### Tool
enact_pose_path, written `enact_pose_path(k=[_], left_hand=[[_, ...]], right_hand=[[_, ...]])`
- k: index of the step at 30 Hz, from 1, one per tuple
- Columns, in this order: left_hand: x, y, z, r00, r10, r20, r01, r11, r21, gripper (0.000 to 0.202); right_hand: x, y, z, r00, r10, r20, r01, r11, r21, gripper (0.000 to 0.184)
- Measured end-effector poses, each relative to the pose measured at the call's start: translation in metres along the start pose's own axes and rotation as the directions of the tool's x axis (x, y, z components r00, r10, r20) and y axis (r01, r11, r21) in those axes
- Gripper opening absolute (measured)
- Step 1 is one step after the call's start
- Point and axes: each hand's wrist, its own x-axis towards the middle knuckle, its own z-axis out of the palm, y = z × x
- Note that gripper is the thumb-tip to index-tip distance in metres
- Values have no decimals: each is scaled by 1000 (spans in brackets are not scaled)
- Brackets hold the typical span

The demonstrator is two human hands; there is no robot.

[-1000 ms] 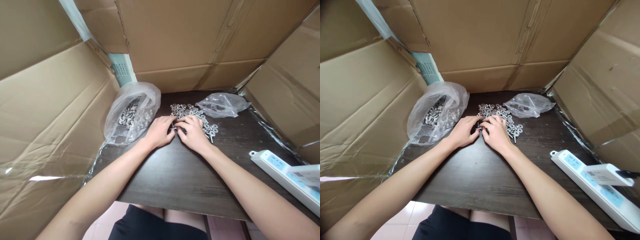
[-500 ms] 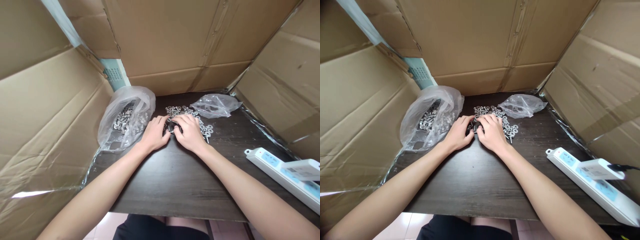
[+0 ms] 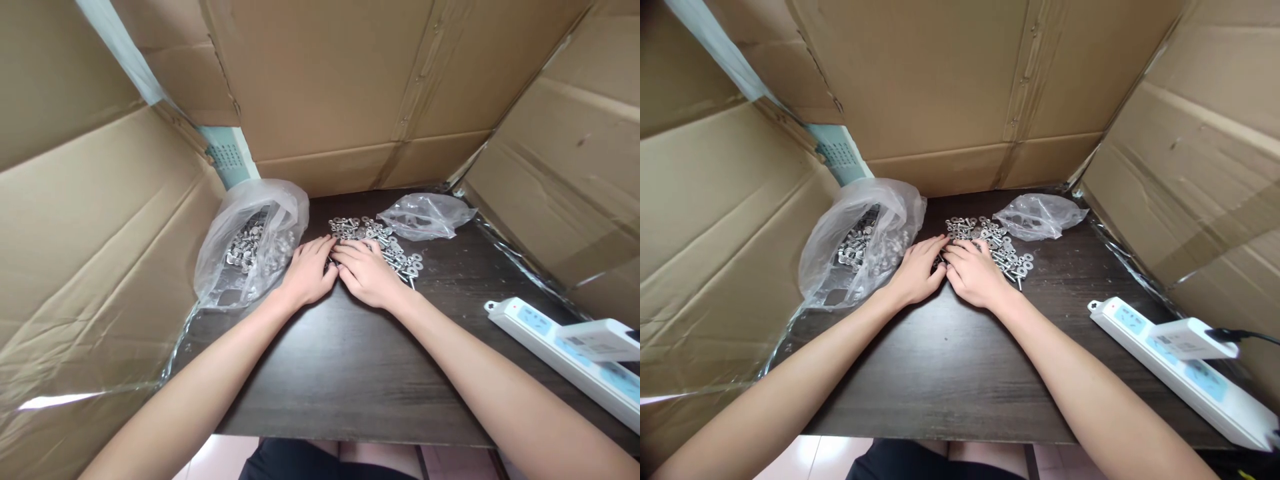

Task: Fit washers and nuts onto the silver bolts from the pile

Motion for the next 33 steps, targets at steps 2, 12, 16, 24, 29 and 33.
enact_pose_path(k=[2, 12, 16, 24, 29, 33], left_hand=[[1, -3, 2, 999, 15, -31, -16, 999, -29, 49], [3, -10, 5, 970, -32, -241, -3, 989, -145, 18], [3, -11, 4, 965, -20, -261, -28, 984, -178, 8], [1, -11, 2, 970, -27, -240, -31, 971, -239, 18], [0, -11, 0, 981, -11, -194, -30, 978, -205, 21], [-2, -12, 1, 978, 12, -211, -52, 981, -185, 18]], right_hand=[[-1, 0, 0, 999, -13, -48, 15, 999, 38, 34], [-3, 0, -1, 995, 80, -53, -81, 997, -12, 40], [-3, -1, 0, 994, 104, -42, -106, 994, -38, 40], [-4, 3, 0, 958, 226, -176, -213, 973, 87, 21], [-6, 7, -2, 966, 223, -129, -211, 972, 104, 24], [-8, 9, -1, 968, 223, -112, -208, 970, 128, 21]])
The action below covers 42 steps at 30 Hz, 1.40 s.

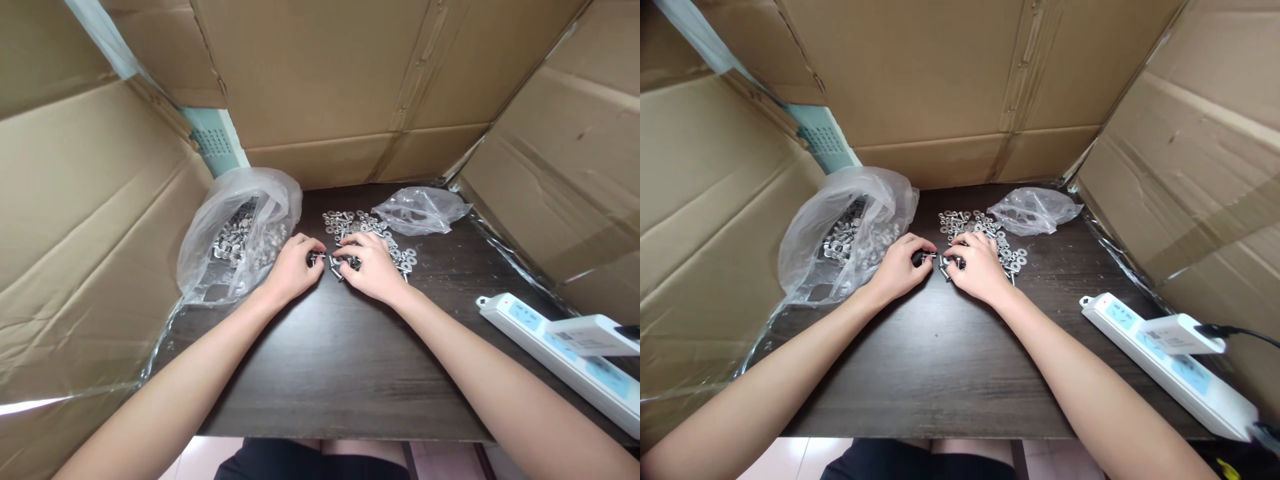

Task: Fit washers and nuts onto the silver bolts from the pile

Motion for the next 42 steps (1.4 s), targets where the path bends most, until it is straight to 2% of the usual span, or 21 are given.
enact_pose_path(k=[6, 12, 15, 19, 22, 28, 33, 39, 42], left_hand=[[-1, -2, 3, 1000, 8, 14, -9, 1000, 7, 12], [-2, 1, 3, 1000, 12, 16, -14, 992, 124, 14], [-2, 4, 1, 1000, 28, 11, -28, 997, 73, 17], [-3, 7, -2, 991, 123, -57, -125, 991, -38, 17], [-5, 10, -3, 985, 159, -66, -166, 979, -118, 21], [-6, 10, -3, 992, 128, -7, -127, 971, -203, 30], [-6, 9, -2, 994, 111, -3, -109, 970, -219, 34], [-6, 9, -3, 997, 81, -18, -83, 968, -236, 36], [-6, 8, -3, 996, 80, -24, -84, 966, -244, 34]], right_hand=[[-2, -3, -1, 1000, 23, 21, -23, 1000, -4, 14], [-3, -10, -2, 1000, 4, 18, -4, 1000, -25, 10], [-3, -12, -1, 999, -26, -22, 26, 1000, -13, 9], [0, -12, 2, 995, 23, -101, -19, 999, 41, 6], [1, -11, 1, 985, 40, -167, -22, 994, 109, 6], [-1, -16, -1, 974, -43, -221, 105, 955, 277, 10], [-2, -20, -1, 972, -36, -232, 102, 954, 281, 10], [-3, -22, -3, 959, -133, -250, 206, 933, 295, 18], [-3, -22, -3, 966, -131, -224, 197, 932, 305, 22]])
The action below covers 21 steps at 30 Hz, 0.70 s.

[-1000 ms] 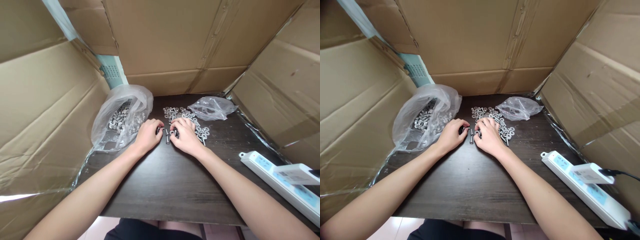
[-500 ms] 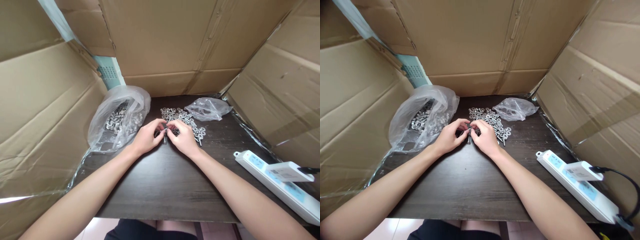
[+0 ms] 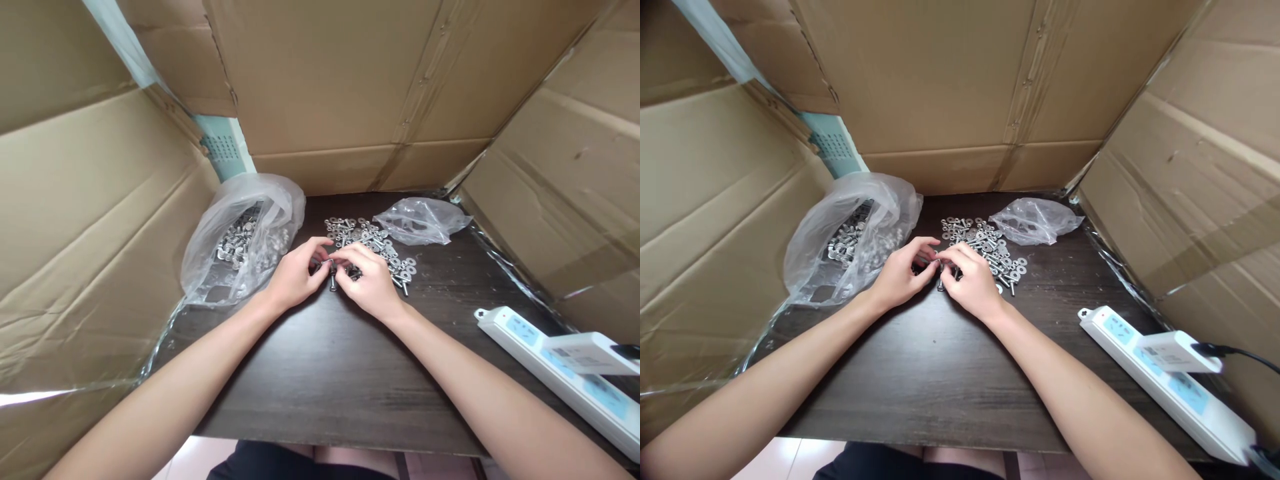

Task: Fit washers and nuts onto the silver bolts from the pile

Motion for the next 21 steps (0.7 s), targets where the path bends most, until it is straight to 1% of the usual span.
enact_pose_path(k=[3, 8, 12, 17, 21], left_hand=[[0, -1, 0, 1000, 12, 14, -12, 1000, -9, 34], [0, -3, 0, 999, 30, 34, -29, 999, -34, 33], [4, -5, 0, 998, 57, 34, -55, 996, -65, 30], [6, -4, 0, 989, 140, 49, -139, 990, -10, 27], [6, -2, -1, 988, 148, 52, -150, 988, 31, 24]], right_hand=[[0, 0, 0, 999, 33, 9, -33, 999, -18, 22], [-1, 2, 0, 1000, 27, 4, -27, 1000, -4, 17], [0, 4, 0, 999, 41, -13, -42, 999, -29, 16], [0, 3, 0, 995, 60, -76, -64, 997, -51, 11], [-1, 3, 0, 989, 109, -100, -115, 992, -59, 5]])
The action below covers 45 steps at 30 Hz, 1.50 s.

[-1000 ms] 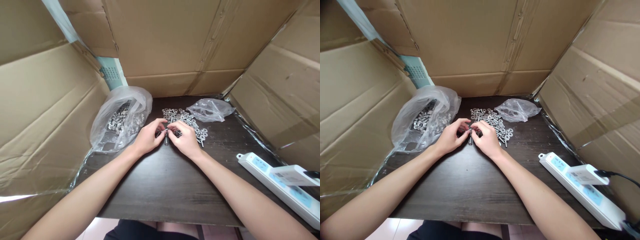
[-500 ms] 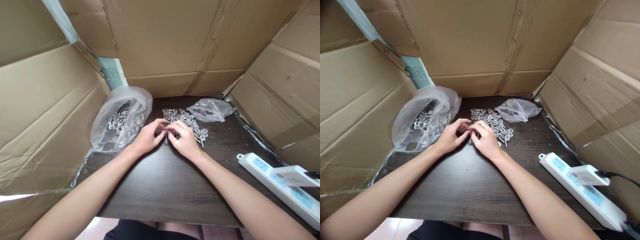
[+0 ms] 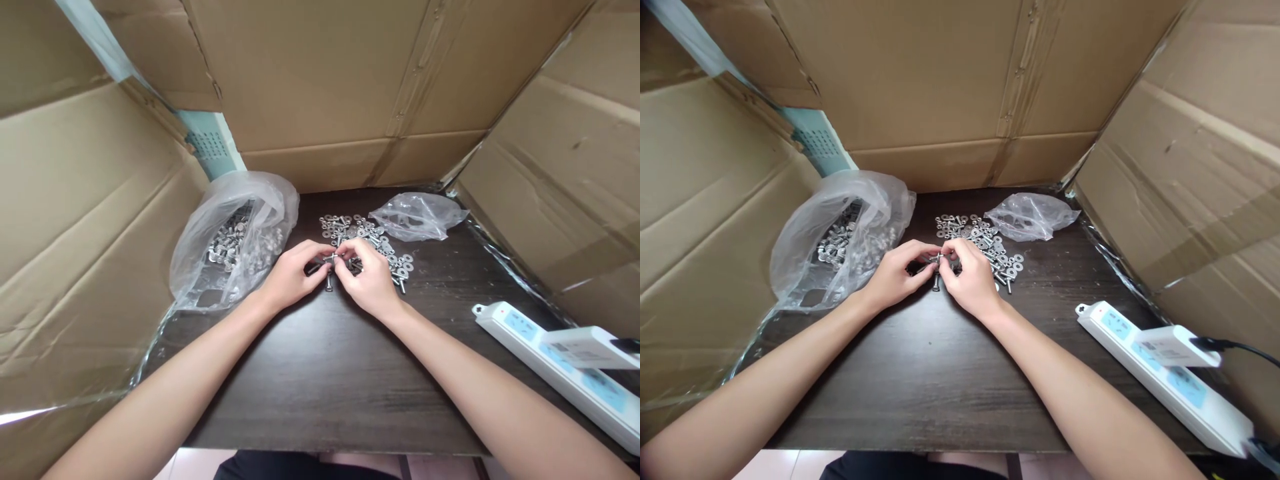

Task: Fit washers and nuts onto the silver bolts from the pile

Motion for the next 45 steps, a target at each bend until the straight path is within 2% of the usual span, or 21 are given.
enact_pose_path(k=[9, 14, 20, 23, 33, 35, 38, 41, 45], left_hand=[[-3, -2, 2, 999, -31, -42, 31, 1000, 1, 11], [-3, -4, 3, 998, -2, -62, 1, 1000, -16, 14], [-3, -3, 3, 999, 18, -40, -20, 999, -36, 20], [-3, -3, 3, 997, -6, -73, 1, 998, -65, 13], [-3, -1, 3, 990, -121, -76, 113, 989, -98, 13], [-3, -2, 3, 985, -153, -85, 144, 984, -108, 14], [-2, -3, 3, 962, -219, -161, 202, 973, -114, 15], [-1, -2, 3, 938, -271, -215, 254, 962, -104, 20], [0, -2, 3, 935, -296, -195, 285, 955, -86, 20]], right_hand=[[0, -2, 2, 998, -59, 18, 58, 997, 54, 10], [1, -1, 2, 993, -115, -12, 115, 990, 77, 11], [1, 1, 2, 993, -115, -29, 117, 990, 77, 11], [1, -1, 3, 992, -122, -43, 125, 990, 72, 11], [2, -4, 3, 990, -131, -59, 134, 990, 47, 10], [2, -1, 1, 989, -133, -58, 132, 991, -10, 9], [4, 3, -4, 992, -127, -27, 118, 969, -219, 15], [5, 6, -8, 990, -92, 106, 131, 881, -455, 24], [6, 6, -5, 955, -20, 297, 191, 808, -558, 38]])
